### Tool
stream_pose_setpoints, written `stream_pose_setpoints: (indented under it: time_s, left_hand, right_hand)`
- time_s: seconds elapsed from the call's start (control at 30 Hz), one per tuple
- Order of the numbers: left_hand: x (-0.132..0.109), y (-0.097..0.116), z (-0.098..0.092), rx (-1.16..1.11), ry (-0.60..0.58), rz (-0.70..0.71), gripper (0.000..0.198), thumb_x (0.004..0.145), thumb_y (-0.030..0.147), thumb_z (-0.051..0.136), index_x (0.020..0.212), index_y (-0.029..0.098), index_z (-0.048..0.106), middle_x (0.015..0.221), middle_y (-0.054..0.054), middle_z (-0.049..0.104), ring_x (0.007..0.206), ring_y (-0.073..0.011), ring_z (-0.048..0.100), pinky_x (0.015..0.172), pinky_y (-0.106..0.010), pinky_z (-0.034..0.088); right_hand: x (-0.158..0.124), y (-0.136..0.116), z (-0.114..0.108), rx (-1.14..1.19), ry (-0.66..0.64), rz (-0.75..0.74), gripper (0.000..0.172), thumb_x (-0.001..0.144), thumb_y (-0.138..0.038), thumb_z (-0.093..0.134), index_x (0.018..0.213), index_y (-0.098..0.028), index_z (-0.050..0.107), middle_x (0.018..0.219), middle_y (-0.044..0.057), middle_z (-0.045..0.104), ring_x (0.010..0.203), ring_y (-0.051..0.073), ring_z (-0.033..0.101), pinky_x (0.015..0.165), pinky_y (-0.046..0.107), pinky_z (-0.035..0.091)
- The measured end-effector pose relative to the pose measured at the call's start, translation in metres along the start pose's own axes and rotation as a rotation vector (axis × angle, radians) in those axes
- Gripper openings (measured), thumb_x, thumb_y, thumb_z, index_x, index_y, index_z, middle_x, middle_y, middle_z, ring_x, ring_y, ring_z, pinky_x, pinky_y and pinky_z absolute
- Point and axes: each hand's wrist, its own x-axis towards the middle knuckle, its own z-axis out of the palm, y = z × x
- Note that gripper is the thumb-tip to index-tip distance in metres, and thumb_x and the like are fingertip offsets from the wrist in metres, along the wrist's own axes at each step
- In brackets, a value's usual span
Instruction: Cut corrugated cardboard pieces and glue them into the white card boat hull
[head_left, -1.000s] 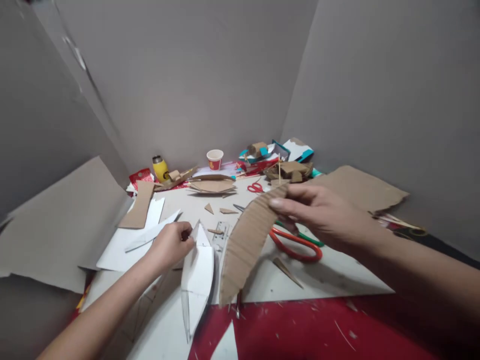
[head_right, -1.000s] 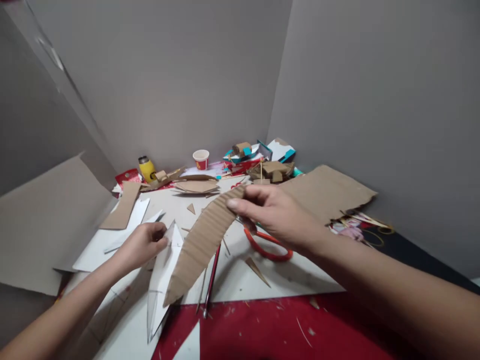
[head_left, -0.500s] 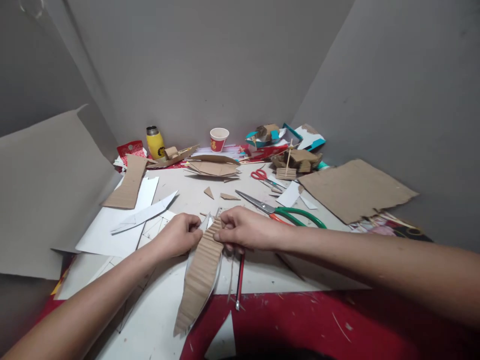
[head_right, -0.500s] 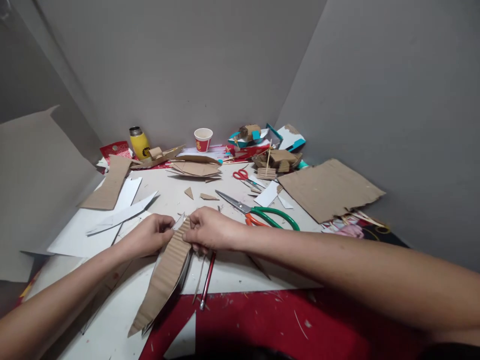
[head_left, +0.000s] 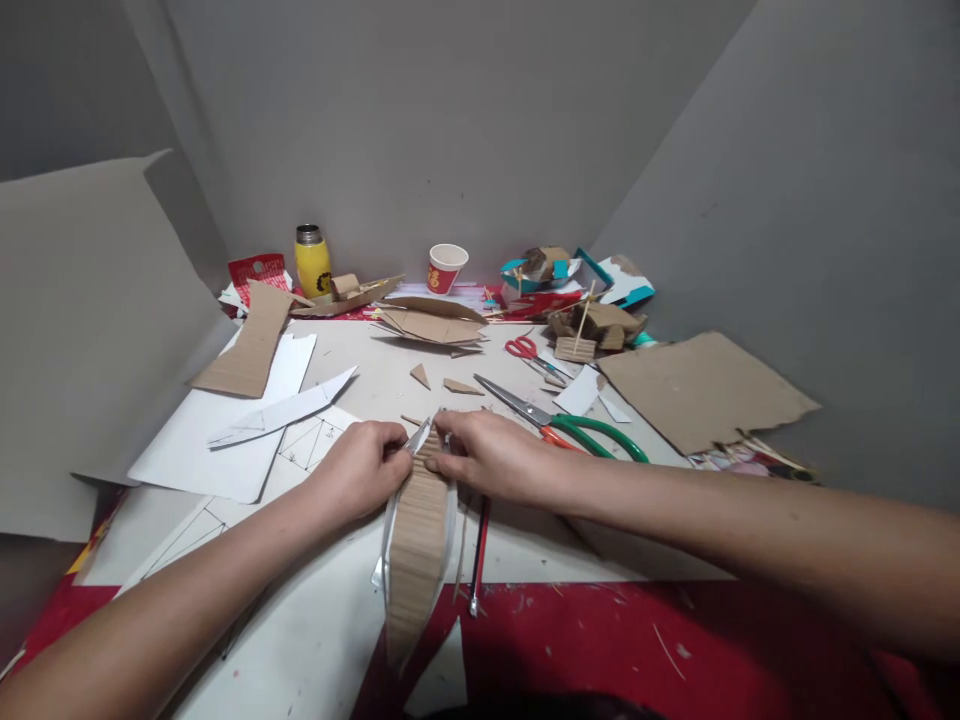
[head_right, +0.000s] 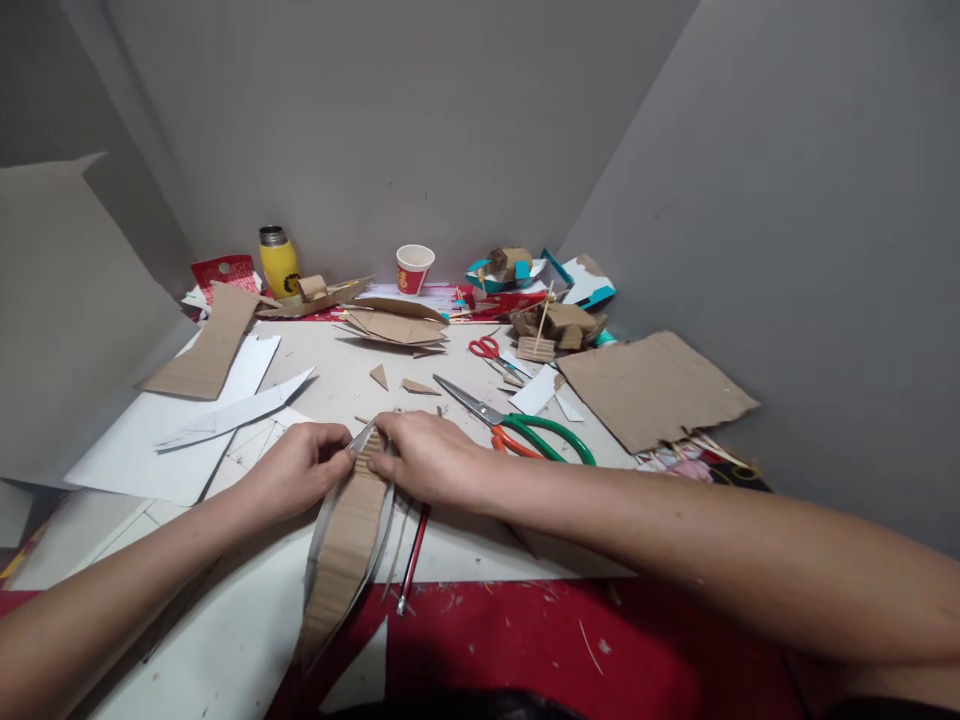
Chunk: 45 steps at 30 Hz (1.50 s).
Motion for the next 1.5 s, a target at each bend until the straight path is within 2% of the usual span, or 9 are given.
stream_pose_setpoints:
  time_s: [0.1, 0.23, 0.47, 0.63, 0.77, 1.03, 1.2, 1.33, 1.5]
  left_hand:
    - [0.000, -0.001, 0.001, 0.021, 0.011, 0.014, 0.020, 0.075, 0.017, 0.046, 0.056, 0.021, 0.042, 0.052, 0.004, 0.043, 0.051, -0.0115, 0.038, 0.049, -0.028, 0.022]
    - [-0.001, -0.002, 0.003, 0.044, 0.027, 0.012, 0.023, 0.076, 0.017, 0.046, 0.055, 0.022, 0.038, 0.050, 0.005, 0.039, 0.049, -0.0115, 0.036, 0.049, -0.028, 0.022]
    - [-0.002, 0.001, 0.003, 0.048, 0.039, 0.005, 0.022, 0.079, 0.019, 0.046, 0.057, 0.021, 0.043, 0.051, 0.005, 0.043, 0.049, -0.0118, 0.038, 0.050, -0.027, 0.026]
    - [-0.005, 0.006, 0.004, 0.039, 0.053, 0.018, 0.022, 0.082, 0.022, 0.046, 0.061, 0.021, 0.052, 0.054, 0.002, 0.051, 0.052, -0.0134, 0.043, 0.052, -0.027, 0.029]
    - [-0.005, 0.008, 0.006, 0.023, 0.056, 0.025, 0.018, 0.083, 0.021, 0.046, 0.081, 0.020, 0.064, 0.068, -0.002, 0.064, 0.060, -0.0158, 0.053, 0.057, -0.028, 0.034]
    - [0.000, 0.008, 0.010, 0.009, 0.049, 0.084, 0.022, 0.082, 0.019, 0.046, 0.068, 0.020, 0.063, 0.067, -0.002, 0.065, 0.063, -0.0165, 0.055, 0.059, -0.028, 0.035]
    - [0.001, 0.006, 0.011, -0.015, 0.056, 0.116, 0.027, 0.086, 0.021, 0.044, 0.065, 0.020, 0.061, 0.068, -0.003, 0.064, 0.066, -0.0171, 0.056, 0.061, -0.029, 0.036]
    - [0.000, 0.006, 0.011, -0.034, 0.058, 0.104, 0.028, 0.088, 0.025, 0.043, 0.068, 0.020, 0.062, 0.069, -0.003, 0.066, 0.066, -0.0167, 0.057, 0.061, -0.028, 0.037]
    - [0.000, 0.007, 0.010, -0.056, 0.031, 0.081, 0.032, 0.090, 0.028, 0.042, 0.068, 0.020, 0.063, 0.065, -0.002, 0.065, 0.062, -0.0156, 0.056, 0.058, -0.028, 0.036]
  right_hand:
    - [-0.002, 0.000, 0.003, -0.126, 0.045, -0.013, 0.017, 0.085, -0.026, 0.055, 0.098, -0.015, 0.058, 0.080, 0.009, 0.066, 0.068, 0.021, 0.056, 0.055, 0.027, 0.023]
    - [-0.002, 0.004, 0.008, -0.233, 0.090, -0.032, 0.030, 0.085, -0.029, 0.057, 0.112, -0.018, 0.051, 0.073, 0.004, 0.066, 0.066, 0.021, 0.058, 0.055, 0.026, 0.023]
    - [0.001, 0.017, 0.014, 0.082, 0.137, 0.015, 0.048, 0.079, -0.032, 0.064, 0.119, -0.019, 0.042, 0.065, -0.004, 0.057, 0.062, 0.016, 0.054, 0.056, 0.024, 0.031]
    - [0.001, 0.021, 0.010, 0.399, -0.011, 0.042, 0.015, 0.084, -0.032, 0.056, 0.086, -0.017, 0.053, 0.055, -0.005, 0.048, 0.051, 0.012, 0.047, 0.048, 0.022, 0.032]
    - [0.001, 0.021, 0.010, 0.590, -0.150, 0.075, 0.006, 0.083, -0.020, 0.050, 0.077, -0.018, 0.051, 0.054, -0.007, 0.046, 0.044, 0.010, 0.048, 0.043, 0.020, 0.034]
    - [0.006, 0.024, 0.020, 0.575, -0.072, 0.055, 0.009, 0.080, -0.023, 0.057, 0.074, -0.016, 0.055, 0.057, -0.007, 0.045, 0.046, 0.008, 0.045, 0.043, 0.019, 0.034]
    - [0.006, 0.023, 0.018, 0.637, -0.113, 0.076, 0.019, 0.083, -0.031, 0.055, 0.070, -0.017, 0.051, 0.051, -0.008, 0.042, 0.041, 0.008, 0.047, 0.038, 0.018, 0.034]
    - [0.001, 0.020, 0.007, 0.678, -0.249, 0.050, 0.006, 0.081, -0.015, 0.049, 0.077, -0.017, 0.053, 0.056, -0.007, 0.048, 0.045, 0.009, 0.055, 0.041, 0.017, 0.037]
    - [-0.001, 0.018, 0.004, 0.665, -0.212, 0.068, 0.013, 0.078, -0.008, 0.046, 0.071, -0.018, 0.051, 0.052, -0.007, 0.049, 0.046, 0.010, 0.056, 0.043, 0.017, 0.039]
